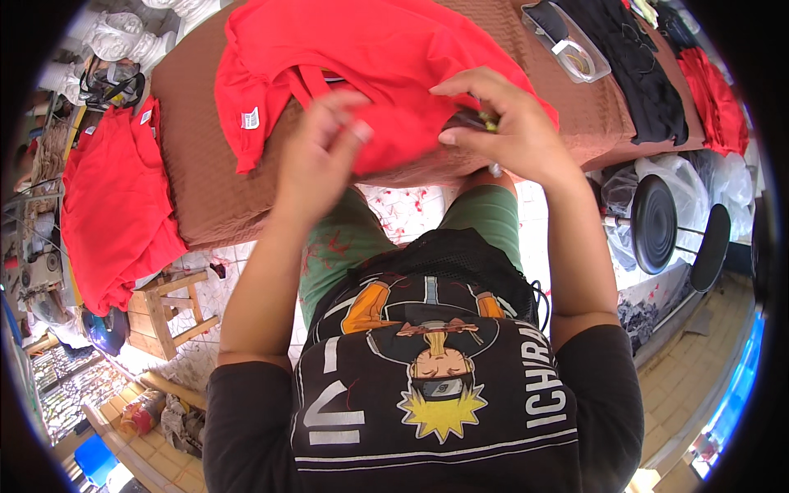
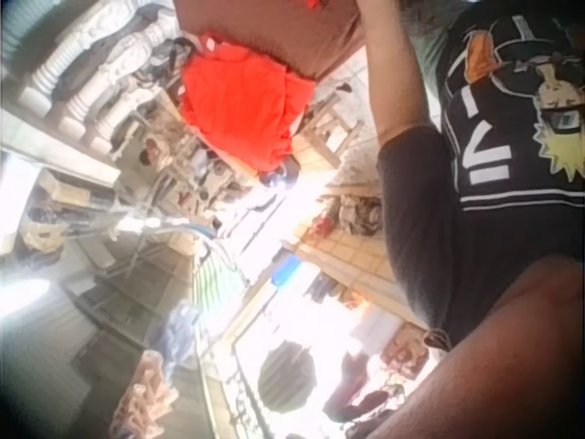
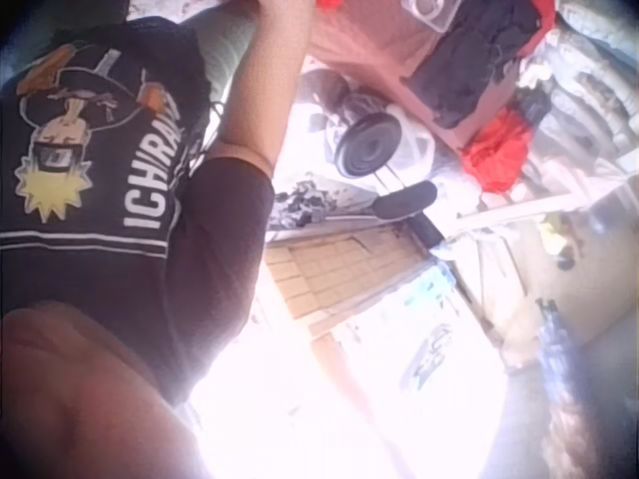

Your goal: The person trims excess threads from several red t-shirts using small shears. The person picks up a shirt, lays it flat on a table, trims loose threads from the neckline and seams, and then moves the shirt aside.

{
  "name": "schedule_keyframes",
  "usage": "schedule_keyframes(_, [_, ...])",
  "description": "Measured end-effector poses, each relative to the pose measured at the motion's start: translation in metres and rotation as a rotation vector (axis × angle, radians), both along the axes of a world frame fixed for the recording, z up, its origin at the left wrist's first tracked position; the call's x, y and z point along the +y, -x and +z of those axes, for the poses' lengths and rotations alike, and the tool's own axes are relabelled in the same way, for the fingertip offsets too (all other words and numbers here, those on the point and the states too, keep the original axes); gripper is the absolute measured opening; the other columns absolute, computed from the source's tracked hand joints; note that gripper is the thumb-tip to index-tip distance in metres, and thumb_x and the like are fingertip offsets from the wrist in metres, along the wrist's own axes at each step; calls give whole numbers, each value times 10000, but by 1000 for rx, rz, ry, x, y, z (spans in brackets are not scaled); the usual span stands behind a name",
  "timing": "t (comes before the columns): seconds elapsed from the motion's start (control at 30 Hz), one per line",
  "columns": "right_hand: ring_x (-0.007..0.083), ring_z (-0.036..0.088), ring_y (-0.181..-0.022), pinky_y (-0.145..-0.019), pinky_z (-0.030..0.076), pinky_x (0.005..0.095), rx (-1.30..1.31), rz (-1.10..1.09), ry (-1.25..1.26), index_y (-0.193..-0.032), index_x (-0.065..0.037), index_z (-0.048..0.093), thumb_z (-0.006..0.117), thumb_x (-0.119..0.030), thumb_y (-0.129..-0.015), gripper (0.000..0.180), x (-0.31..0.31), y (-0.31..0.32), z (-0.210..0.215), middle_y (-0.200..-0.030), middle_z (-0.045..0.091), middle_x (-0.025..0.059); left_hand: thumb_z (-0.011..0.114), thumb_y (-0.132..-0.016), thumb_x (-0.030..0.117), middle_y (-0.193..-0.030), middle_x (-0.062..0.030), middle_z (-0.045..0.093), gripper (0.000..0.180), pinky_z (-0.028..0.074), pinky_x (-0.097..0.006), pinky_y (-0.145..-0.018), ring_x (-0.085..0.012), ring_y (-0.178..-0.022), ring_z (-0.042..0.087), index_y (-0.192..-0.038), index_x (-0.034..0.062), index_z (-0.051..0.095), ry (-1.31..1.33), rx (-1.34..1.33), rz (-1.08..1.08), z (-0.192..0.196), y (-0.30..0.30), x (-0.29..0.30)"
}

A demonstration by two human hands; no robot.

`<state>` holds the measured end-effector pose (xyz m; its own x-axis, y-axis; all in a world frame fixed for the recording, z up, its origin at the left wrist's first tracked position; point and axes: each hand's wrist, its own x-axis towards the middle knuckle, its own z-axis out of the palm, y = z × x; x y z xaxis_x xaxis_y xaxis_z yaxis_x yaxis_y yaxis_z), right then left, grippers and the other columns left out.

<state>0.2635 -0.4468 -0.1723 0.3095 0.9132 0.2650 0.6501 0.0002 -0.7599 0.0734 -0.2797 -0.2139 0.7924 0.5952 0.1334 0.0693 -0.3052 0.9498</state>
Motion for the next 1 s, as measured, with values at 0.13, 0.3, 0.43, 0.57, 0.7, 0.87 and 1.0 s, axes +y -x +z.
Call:
schedule_keyframes(0.13, [185,578,-915,-734,461,282,-94,-17,2,-1200,-118,606,756,-83,-741,484,21,-5,-53,-1137,613,54,655,-859,125,-1051,-120,610,320,471,-331,-840,-224,-941,599,-1160,67,561,-298,-127,301,5,-8,31])
schedule_keyframes(0.3, [272,624,-931,-797,499,353,-159,-162,63,-1139,-100,621,725,-120,-770,385,34,5,-63,-1078,622,71,665,-823,122,-1112,-131,590,352,433,-374,-901,-291,-994,580,-1160,69,577,-991,22,214,3,-12,-10])
schedule_keyframes(0.43, [286,642,-890,-771,504,354,-122,-175,-27,-1088,-79,629,721,-137,-782,325,39,-5,-62,-996,637,96,645,-830,77,-1021,-115,642,288,464,-353,-877,-278,-971,605,-1117,64,626,-874,56,232,-3,-21,13])
schedule_keyframes(0.57, [225,637,-846,-738,488,329,184,-159,-20,-1028,-39,623,713,-147,-821,251,40,9,-31,-915,649,107,586,-904,65,-979,-42,672,180,472,-263,-850,-126,-921,618,-1069,52,656,-313,22,180,43,-23,12])
schedule_keyframes(0.7, [131,576,-775,-713,463,285,192,54,74,-1007,-26,619,696,-155,-857,212,37,-7,-21,-855,633,37,550,-963,129,-971,-5,652,171,468,-222,-829,-59,-907,581,-1045,12,643,48,-112,69,61,-26,22])
schedule_keyframes(0.87, [20,471,-733,-678,404,200,501,194,179,-935,1,612,630,-123,-916,127,23,-48,40,-790,567,-64,542,-977,171,-965,-16,646,205,474,-214,-824,-60,-898,585,-1046,-1,630,322,-137,-58,61,-24,23])
schedule_keyframes(1.0, [25,488,-752,-699,411,198,330,209,161,-944,0,614,635,-125,-913,130,25,-58,51,-800,583,-54,552,-972,168,-981,-20,646,205,477,-221,-831,-65,-911,588,-1056,-3,627,319,-190,-50,66,-29,18])
